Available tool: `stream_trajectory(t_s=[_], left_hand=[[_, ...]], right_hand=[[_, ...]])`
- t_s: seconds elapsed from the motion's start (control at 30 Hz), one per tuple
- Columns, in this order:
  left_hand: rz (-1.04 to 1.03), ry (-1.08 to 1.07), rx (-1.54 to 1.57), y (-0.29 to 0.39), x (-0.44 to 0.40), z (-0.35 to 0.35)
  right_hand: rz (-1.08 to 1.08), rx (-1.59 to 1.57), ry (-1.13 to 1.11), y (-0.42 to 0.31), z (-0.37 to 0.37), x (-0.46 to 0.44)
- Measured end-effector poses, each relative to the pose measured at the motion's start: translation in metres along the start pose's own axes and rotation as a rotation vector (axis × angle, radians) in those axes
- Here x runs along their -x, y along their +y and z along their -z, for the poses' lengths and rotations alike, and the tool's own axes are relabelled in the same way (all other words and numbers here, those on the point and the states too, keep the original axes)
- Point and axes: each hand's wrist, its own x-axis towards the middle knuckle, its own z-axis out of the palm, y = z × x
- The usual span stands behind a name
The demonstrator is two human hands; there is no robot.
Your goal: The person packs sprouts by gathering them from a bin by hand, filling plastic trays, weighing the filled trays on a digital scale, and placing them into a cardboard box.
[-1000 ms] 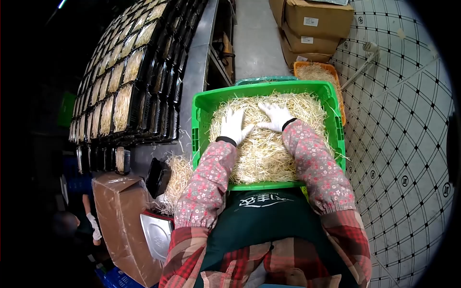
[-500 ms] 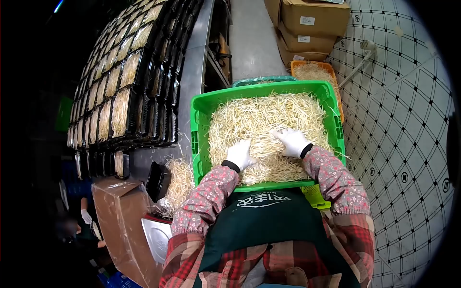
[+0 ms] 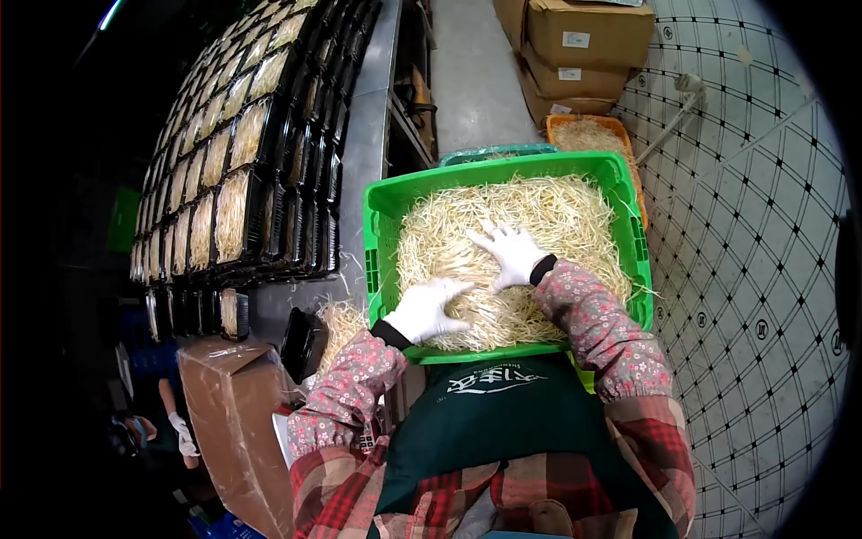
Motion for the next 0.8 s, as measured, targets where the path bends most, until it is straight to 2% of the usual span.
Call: stream_trajectory(t_s=[0.03, 0.07, 0.13, 0.23, 0.27, 0.3, 0.33, 0.4, 0.43, 0.47, 0.53, 0.57, 0.6, 0.63, 0.67, 0.73, 0.8], left_hand=[[0.005, 0.173, 0.033, -0.001, -0.006, 0.006], [-0.083, 0.323, -0.065, -0.014, -0.018, 0.007], [-0.035, 0.460, -0.188, -0.022, -0.045, 0.001], [0.200, 0.252, -0.050, -0.024, -0.085, -0.021], [0.303, 0.191, -0.136, -0.024, -0.095, -0.028], [0.337, 0.251, -0.083, -0.024, -0.098, -0.032], [0.370, 0.308, -0.031, -0.026, -0.099, -0.037], [0.364, 0.252, -0.040, -0.034, -0.099, -0.042], [0.363, 0.209, -0.044, -0.038, -0.100, -0.042], [0.297, 0.268, -0.072, -0.041, -0.094, -0.046], [0.189, 0.288, -0.093, -0.041, -0.075, -0.040], [0.220, 0.278, -0.169, -0.047, -0.066, -0.041], [0.169, 0.339, -0.185, -0.049, -0.055, -0.041], [0.108, 0.330, -0.156, -0.049, -0.050, -0.041], [0.046, 0.320, -0.128, -0.048, -0.046, -0.042], [0.032, 0.288, -0.175, -0.038, -0.047, -0.045], [0.021, 0.265, -0.224, -0.032, -0.043, -0.043]], right_hand=[[-0.030, -0.018, 0.060, 0.002, 0.001, 0.005], [-0.061, -0.033, 0.117, 0.005, 0.003, 0.010], [-0.090, 0.013, 0.088, 0.017, 0.000, 0.020], [-0.135, 0.044, 0.052, 0.022, -0.018, 0.019], [-0.145, 0.026, 0.032, 0.022, -0.028, 0.018], [-0.123, -0.001, 0.144, 0.020, -0.032, 0.020], [-0.129, -0.007, 0.146, 0.023, -0.038, 0.019], [-0.171, -0.179, 0.155, 0.034, -0.055, 0.016], [-0.097, -0.148, 0.373, 0.038, -0.059, 0.022], [-0.099, -0.148, 0.376, 0.050, -0.058, 0.026], [-0.304, -0.231, 0.297, 0.067, -0.032, 0.037], [-0.369, -0.279, 0.365, 0.078, -0.021, 0.045], [-0.435, -0.328, 0.432, 0.086, -0.007, 0.052], [-0.450, -0.366, 0.409, 0.082, 0.018, 0.058], [-0.398, -0.335, 0.482, 0.075, 0.029, 0.055], [-0.268, -0.387, 0.460, 0.044, 0.041, 0.031], [-0.130, -0.396, 0.303, 0.017, 0.026, -0.004]])
